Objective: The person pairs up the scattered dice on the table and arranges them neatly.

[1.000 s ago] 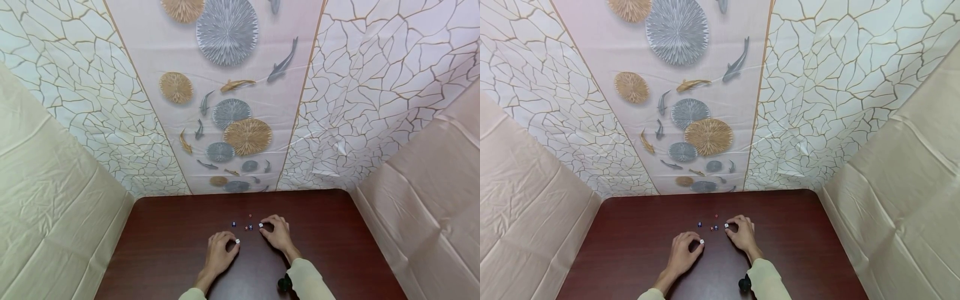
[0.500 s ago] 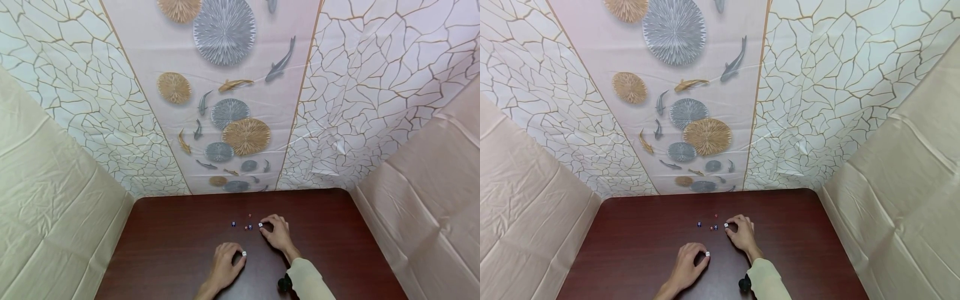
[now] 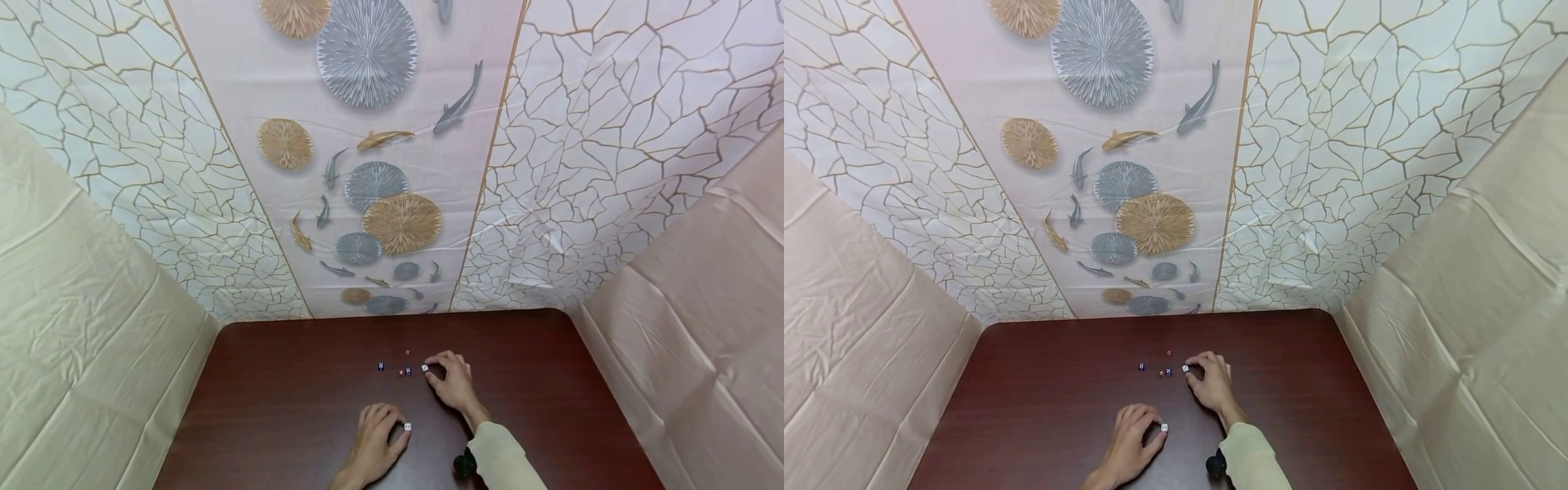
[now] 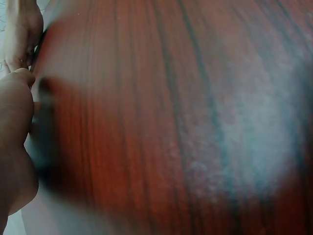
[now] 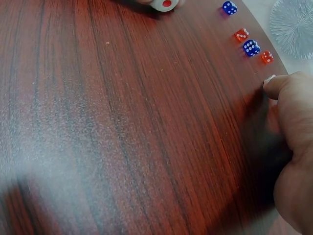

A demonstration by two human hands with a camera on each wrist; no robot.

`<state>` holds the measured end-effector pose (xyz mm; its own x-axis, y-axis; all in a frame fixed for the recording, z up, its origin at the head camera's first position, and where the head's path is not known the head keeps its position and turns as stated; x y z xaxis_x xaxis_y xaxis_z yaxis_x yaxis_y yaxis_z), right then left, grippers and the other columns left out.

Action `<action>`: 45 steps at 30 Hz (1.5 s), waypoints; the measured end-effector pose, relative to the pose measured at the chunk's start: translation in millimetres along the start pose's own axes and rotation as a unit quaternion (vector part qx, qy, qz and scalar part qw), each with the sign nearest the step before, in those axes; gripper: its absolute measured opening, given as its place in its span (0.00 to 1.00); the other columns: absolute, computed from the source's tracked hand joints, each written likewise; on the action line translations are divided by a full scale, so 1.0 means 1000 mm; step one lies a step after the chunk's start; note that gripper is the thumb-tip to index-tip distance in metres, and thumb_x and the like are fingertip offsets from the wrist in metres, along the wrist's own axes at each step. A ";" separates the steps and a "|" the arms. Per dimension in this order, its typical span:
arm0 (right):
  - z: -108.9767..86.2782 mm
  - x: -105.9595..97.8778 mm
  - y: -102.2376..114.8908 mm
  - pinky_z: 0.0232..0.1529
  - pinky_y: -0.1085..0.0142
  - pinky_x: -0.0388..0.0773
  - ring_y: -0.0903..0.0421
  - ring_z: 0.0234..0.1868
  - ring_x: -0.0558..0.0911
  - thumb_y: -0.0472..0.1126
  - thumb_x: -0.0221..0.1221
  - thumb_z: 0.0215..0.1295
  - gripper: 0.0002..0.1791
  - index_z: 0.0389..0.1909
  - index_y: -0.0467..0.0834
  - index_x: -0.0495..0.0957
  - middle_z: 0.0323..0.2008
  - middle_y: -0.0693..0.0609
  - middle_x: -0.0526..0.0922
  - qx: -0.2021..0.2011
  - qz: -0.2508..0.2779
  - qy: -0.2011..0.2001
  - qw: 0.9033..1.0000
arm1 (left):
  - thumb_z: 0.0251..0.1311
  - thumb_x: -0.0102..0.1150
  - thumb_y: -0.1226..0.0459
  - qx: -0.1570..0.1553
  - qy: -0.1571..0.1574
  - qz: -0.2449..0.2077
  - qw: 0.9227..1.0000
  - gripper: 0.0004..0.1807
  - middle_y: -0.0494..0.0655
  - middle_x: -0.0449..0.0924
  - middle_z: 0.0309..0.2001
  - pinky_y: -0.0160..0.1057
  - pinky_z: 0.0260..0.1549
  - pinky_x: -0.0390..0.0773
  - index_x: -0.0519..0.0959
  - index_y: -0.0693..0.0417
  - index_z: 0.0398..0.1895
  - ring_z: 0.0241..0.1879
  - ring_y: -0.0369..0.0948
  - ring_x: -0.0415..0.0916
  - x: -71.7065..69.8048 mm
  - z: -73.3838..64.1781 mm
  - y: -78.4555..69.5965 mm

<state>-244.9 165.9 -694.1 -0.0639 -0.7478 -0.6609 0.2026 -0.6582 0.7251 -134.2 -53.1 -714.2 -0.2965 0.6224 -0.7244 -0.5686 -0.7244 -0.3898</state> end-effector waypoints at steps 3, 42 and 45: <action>-0.001 0.001 0.001 0.63 0.41 0.67 0.42 0.59 0.81 0.35 0.76 0.69 0.13 0.53 0.44 0.92 0.55 0.45 0.89 -0.009 -0.002 -0.005 1.000 | 0.56 0.86 0.58 0.009 -0.010 0.004 1.000 0.14 0.32 0.85 0.45 0.51 0.60 0.76 0.86 0.38 0.39 0.53 0.38 0.82 0.002 -0.003 0.001; -0.002 -0.002 -0.001 0.69 0.40 0.70 0.41 0.59 0.84 0.36 0.74 0.73 0.07 0.48 0.44 0.92 0.51 0.46 0.92 0.022 0.028 -0.025 0.999 | 0.59 0.84 0.57 -0.002 -0.010 -0.008 1.000 0.13 0.31 0.85 0.49 0.53 0.65 0.79 0.86 0.37 0.42 0.54 0.37 0.82 0.006 -0.011 0.007; -0.005 -0.006 0.000 0.65 0.45 0.77 0.44 0.55 0.86 0.35 0.75 0.71 0.07 0.47 0.44 0.91 0.47 0.49 0.93 0.023 0.037 -0.046 0.998 | 0.59 0.84 0.57 -0.002 -0.011 -0.008 1.000 0.14 0.32 0.85 0.49 0.55 0.65 0.79 0.86 0.38 0.42 0.54 0.38 0.83 0.005 -0.011 0.007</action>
Point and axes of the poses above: each hand's wrist, its own z-axis towards the middle knuckle, its own x-axis out of the palm, y = z × x, the point moved 3 cm from there along z, towards the middle knuckle
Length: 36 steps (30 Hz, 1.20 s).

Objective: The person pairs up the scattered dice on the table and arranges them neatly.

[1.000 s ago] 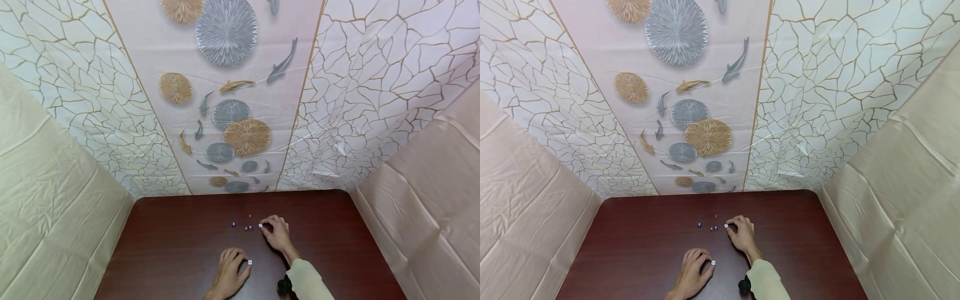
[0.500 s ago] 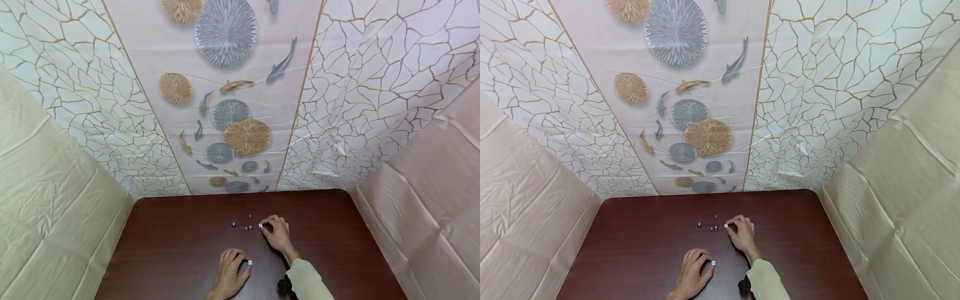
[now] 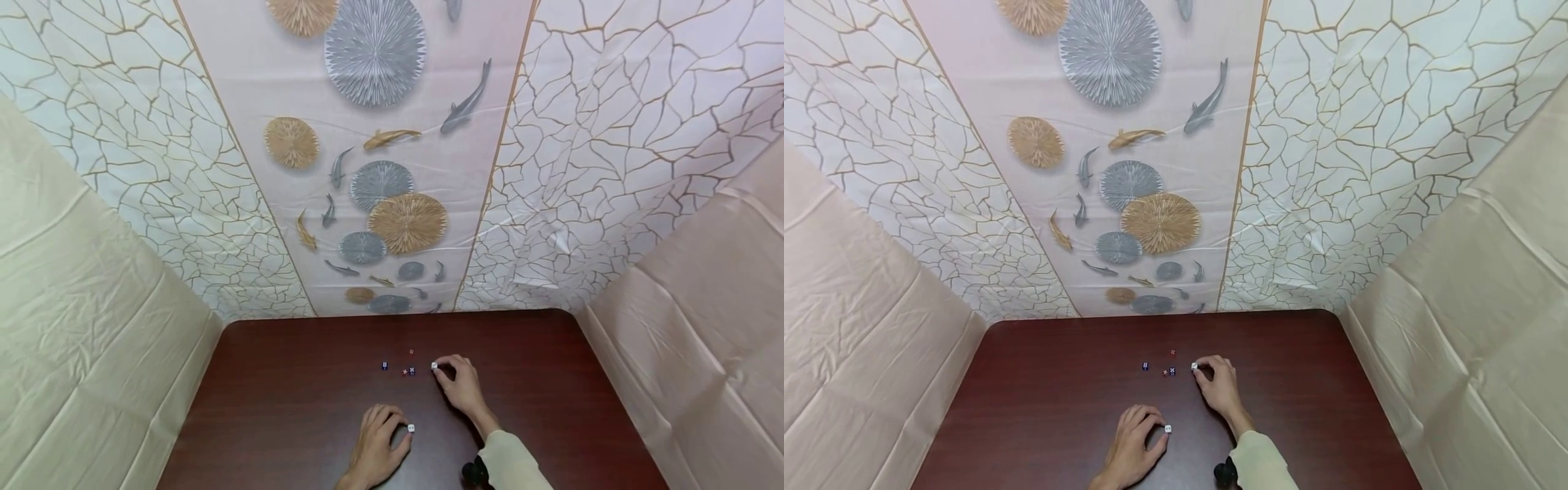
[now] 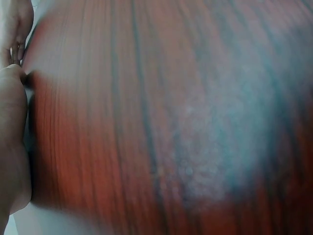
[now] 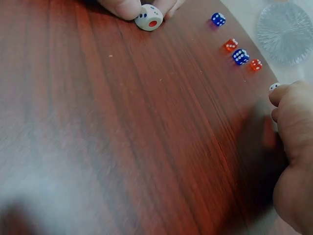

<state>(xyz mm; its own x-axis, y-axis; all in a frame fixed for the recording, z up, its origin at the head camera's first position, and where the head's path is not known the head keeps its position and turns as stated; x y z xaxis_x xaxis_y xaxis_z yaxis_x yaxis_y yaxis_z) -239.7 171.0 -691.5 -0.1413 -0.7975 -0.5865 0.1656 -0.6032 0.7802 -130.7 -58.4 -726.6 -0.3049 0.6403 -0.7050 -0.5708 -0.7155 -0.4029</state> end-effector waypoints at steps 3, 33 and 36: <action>-0.006 -0.006 0.001 0.59 0.46 0.81 0.46 0.52 0.87 0.33 0.76 0.70 0.08 0.46 0.43 0.91 0.45 0.50 0.93 -0.016 0.005 -0.021 1.000 | 0.58 0.84 0.58 0.002 -0.005 -0.001 1.000 0.14 0.32 0.85 0.49 0.55 0.64 0.79 0.86 0.37 0.42 0.54 0.39 0.83 0.001 0.000 0.000; -0.087 -0.016 0.034 0.56 0.56 0.84 0.60 0.52 0.86 0.34 0.80 0.64 0.13 0.45 0.51 0.91 0.46 0.59 0.91 -0.134 -0.026 -0.004 0.991 | 0.59 0.83 0.57 -0.002 -0.003 0.001 1.000 0.13 0.32 0.86 0.49 0.54 0.65 0.79 0.87 0.36 0.42 0.55 0.38 0.82 0.001 0.000 -0.001; -0.094 -0.013 0.035 0.57 0.54 0.80 0.61 0.53 0.85 0.34 0.79 0.65 0.12 0.45 0.52 0.91 0.46 0.61 0.90 -0.133 -0.033 0.011 0.991 | 0.61 0.82 0.57 -0.013 0.007 -0.003 1.000 0.12 0.31 0.85 0.50 0.53 0.66 0.78 0.87 0.36 0.43 0.55 0.38 0.83 0.001 0.000 -0.001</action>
Point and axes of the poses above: each hand's wrist, its own z-axis towards the middle knuckle, its own x-axis out of the palm, y = z × x, the point moved 3 cm from there along z, towards the middle knuckle
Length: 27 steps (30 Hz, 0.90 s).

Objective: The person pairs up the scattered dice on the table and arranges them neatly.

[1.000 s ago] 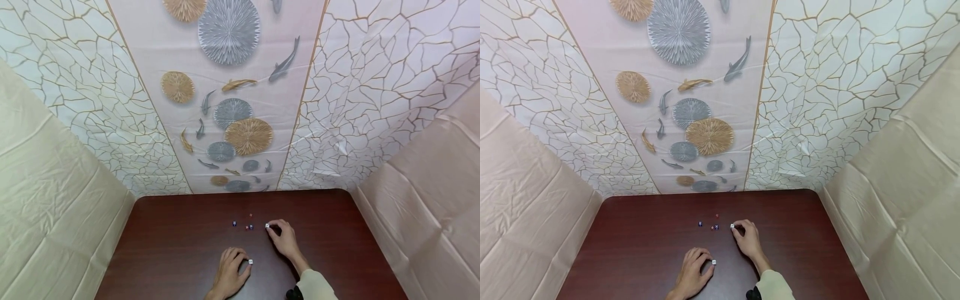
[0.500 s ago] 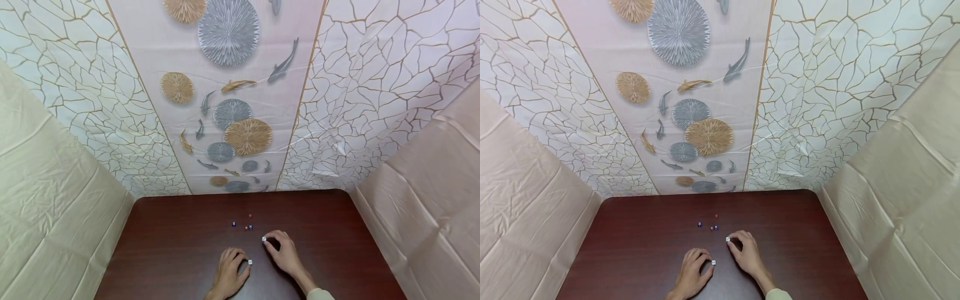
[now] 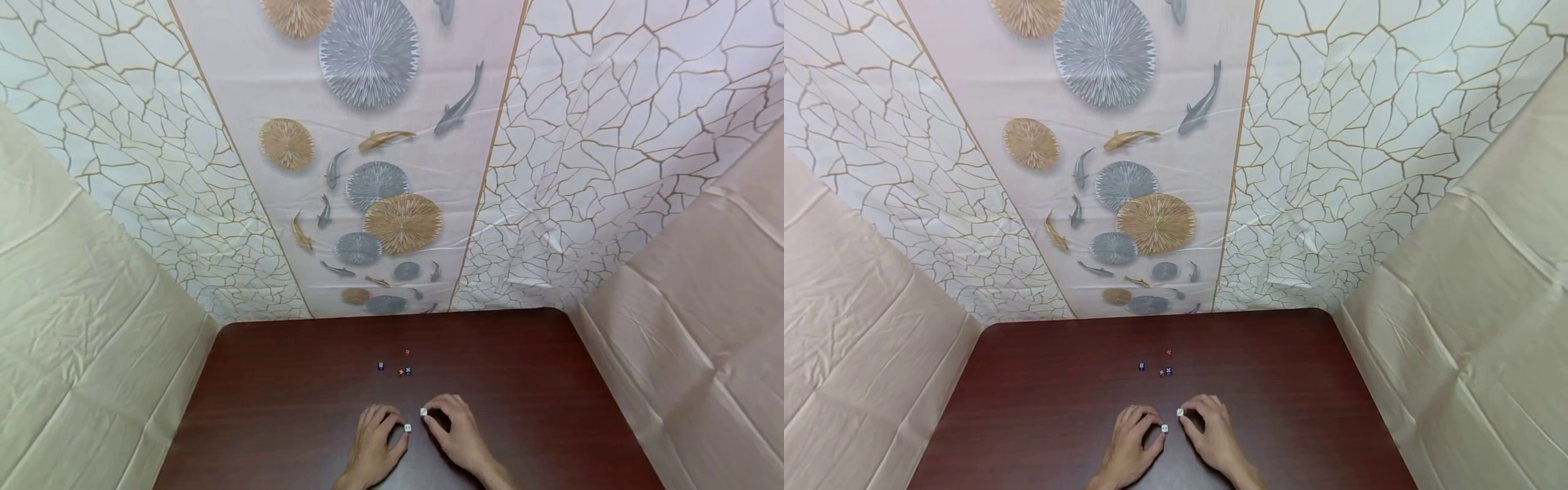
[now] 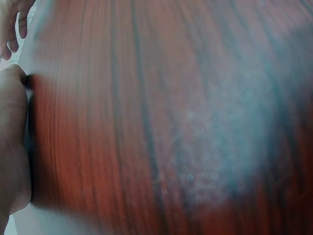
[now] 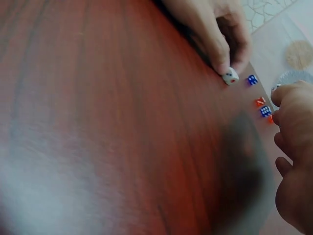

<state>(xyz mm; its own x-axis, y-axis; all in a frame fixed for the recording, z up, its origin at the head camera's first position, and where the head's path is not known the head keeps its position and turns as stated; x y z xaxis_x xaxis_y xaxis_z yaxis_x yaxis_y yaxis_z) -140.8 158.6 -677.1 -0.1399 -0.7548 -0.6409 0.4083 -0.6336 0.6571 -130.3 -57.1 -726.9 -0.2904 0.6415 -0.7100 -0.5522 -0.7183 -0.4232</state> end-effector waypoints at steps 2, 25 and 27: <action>-0.004 0.003 0.002 0.57 0.51 0.78 0.60 0.54 0.84 0.35 0.79 0.66 0.11 0.45 0.53 0.91 0.46 0.62 0.89 0.008 -0.003 0.018 1.000 | 0.61 0.82 0.57 -0.002 0.002 -0.001 1.000 0.12 0.31 0.85 0.50 0.52 0.66 0.78 0.87 0.36 0.43 0.56 0.38 0.83 0.000 0.000 0.000; -0.021 0.022 0.003 0.52 0.61 0.73 0.58 0.49 0.84 0.33 0.83 0.56 0.14 0.41 0.47 0.92 0.42 0.56 0.91 -0.084 -0.028 -0.043 0.995 | 0.57 0.84 0.57 0.017 -0.012 0.013 1.000 0.14 0.32 0.85 0.48 0.52 0.62 0.79 0.86 0.37 0.42 0.53 0.37 0.82 0.000 0.000 -0.001; -0.021 0.023 0.003 0.53 0.60 0.72 0.58 0.50 0.83 0.33 0.83 0.56 0.14 0.41 0.48 0.92 0.42 0.57 0.90 -0.080 -0.032 -0.043 0.995 | 0.57 0.83 0.58 0.019 -0.013 0.009 1.000 0.14 0.32 0.85 0.48 0.54 0.62 0.79 0.86 0.37 0.42 0.53 0.38 0.82 0.000 0.000 0.000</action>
Point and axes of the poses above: each hand's wrist, its own z-axis towards the middle knuckle, its own x-axis out of the palm, y = z × x, the point moved 3 cm from there along z, towards the middle knuckle
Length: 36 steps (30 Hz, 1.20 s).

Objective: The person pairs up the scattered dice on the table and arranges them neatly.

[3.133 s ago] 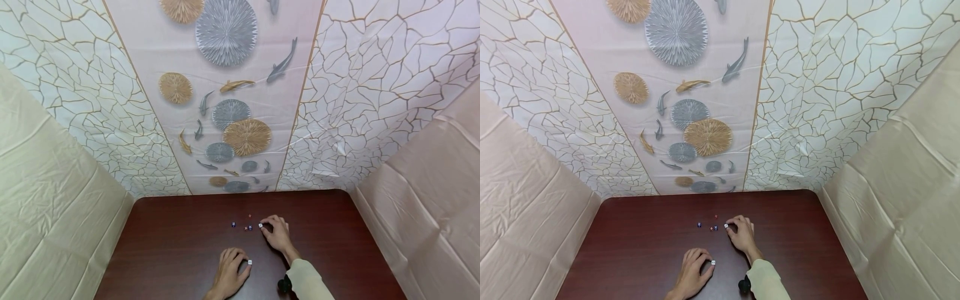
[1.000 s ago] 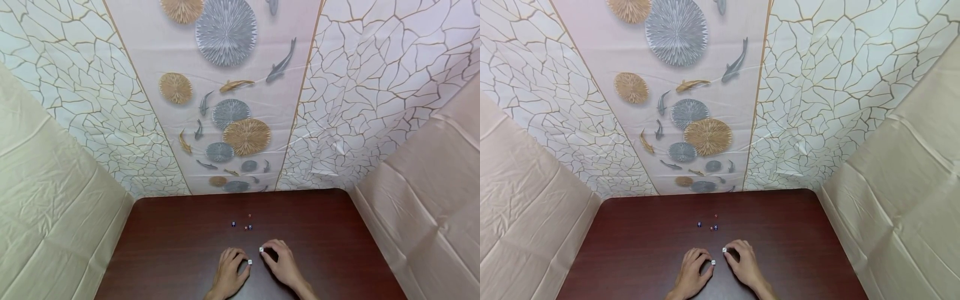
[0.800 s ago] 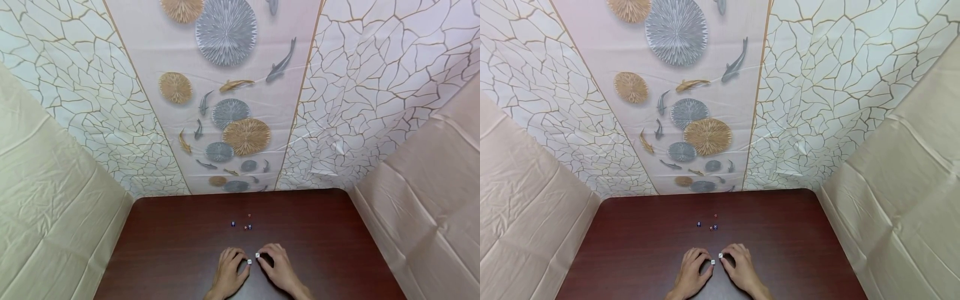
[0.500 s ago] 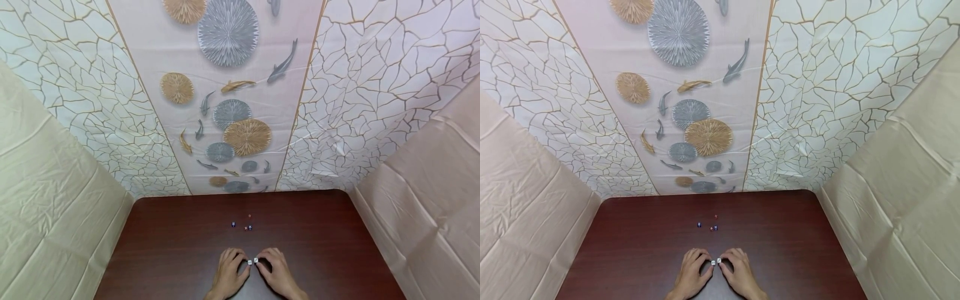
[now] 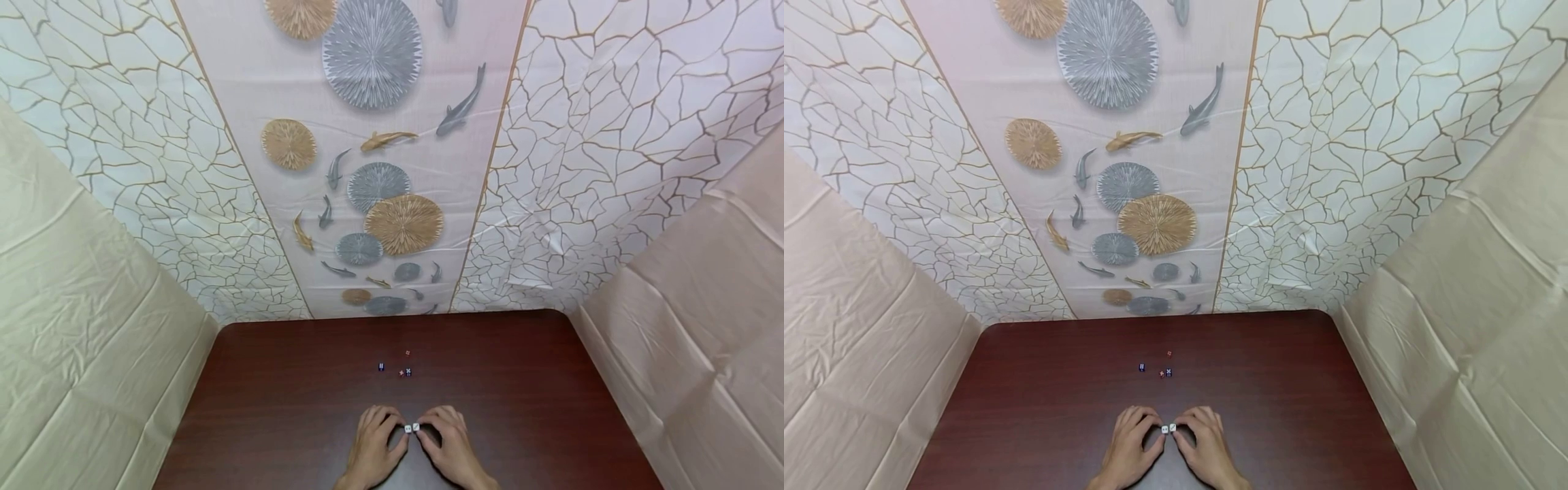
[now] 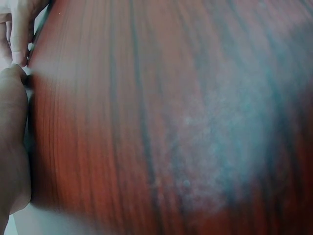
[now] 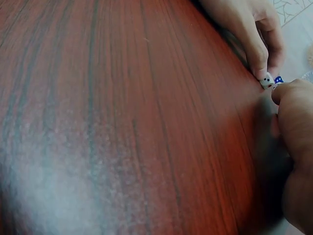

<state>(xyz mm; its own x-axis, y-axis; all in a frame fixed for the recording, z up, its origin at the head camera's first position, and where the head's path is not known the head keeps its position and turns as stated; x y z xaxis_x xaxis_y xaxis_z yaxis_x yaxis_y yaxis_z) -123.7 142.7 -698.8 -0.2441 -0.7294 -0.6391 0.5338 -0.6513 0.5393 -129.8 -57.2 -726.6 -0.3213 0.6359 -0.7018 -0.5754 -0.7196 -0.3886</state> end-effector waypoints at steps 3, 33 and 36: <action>0.000 0.001 0.000 0.54 0.60 0.71 0.58 0.50 0.83 0.33 0.84 0.56 0.14 0.41 0.48 0.92 0.42 0.56 0.90 0.004 -0.004 0.002 1.000 | 0.58 0.83 0.58 -0.004 0.004 -0.003 1.000 0.14 0.32 0.85 0.49 0.54 0.63 0.79 0.86 0.37 0.43 0.53 0.38 0.82 0.000 -0.001 0.000; -0.003 0.007 -0.004 0.55 0.59 0.71 0.60 0.52 0.81 0.38 0.86 0.54 0.16 0.42 0.52 0.92 0.43 0.60 0.87 0.004 -0.031 0.010 0.999 | 0.59 0.82 0.58 -0.016 0.018 0.003 1.000 0.13 0.31 0.85 0.50 0.57 0.64 0.80 0.86 0.35 0.43 0.53 0.38 0.82 0.001 -0.001 0.000; -0.003 0.006 -0.003 0.56 0.59 0.72 0.60 0.52 0.81 0.38 0.85 0.55 0.16 0.42 0.53 0.92 0.44 0.60 0.87 0.008 -0.034 0.014 0.999 | 0.59 0.83 0.57 -0.024 0.024 0.005 0.999 0.13 0.30 0.85 0.50 0.57 0.65 0.80 0.87 0.35 0.43 0.54 0.37 0.82 0.001 -0.001 0.000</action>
<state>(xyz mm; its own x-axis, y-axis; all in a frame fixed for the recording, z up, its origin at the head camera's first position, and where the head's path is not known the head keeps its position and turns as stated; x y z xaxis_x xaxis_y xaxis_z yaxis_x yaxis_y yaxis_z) -124.6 140.6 -706.0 -0.2563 -0.6775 -0.6894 0.5034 -0.7025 0.5031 -129.1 -57.0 -727.6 -0.2900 0.6155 -0.7328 -0.5356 -0.7390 -0.4087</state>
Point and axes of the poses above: each hand's wrist, its own z-axis towards the middle knuckle, its own x-axis out of the palm, y = z × x, the point moved 3 cm from there along z, towards the middle knuckle
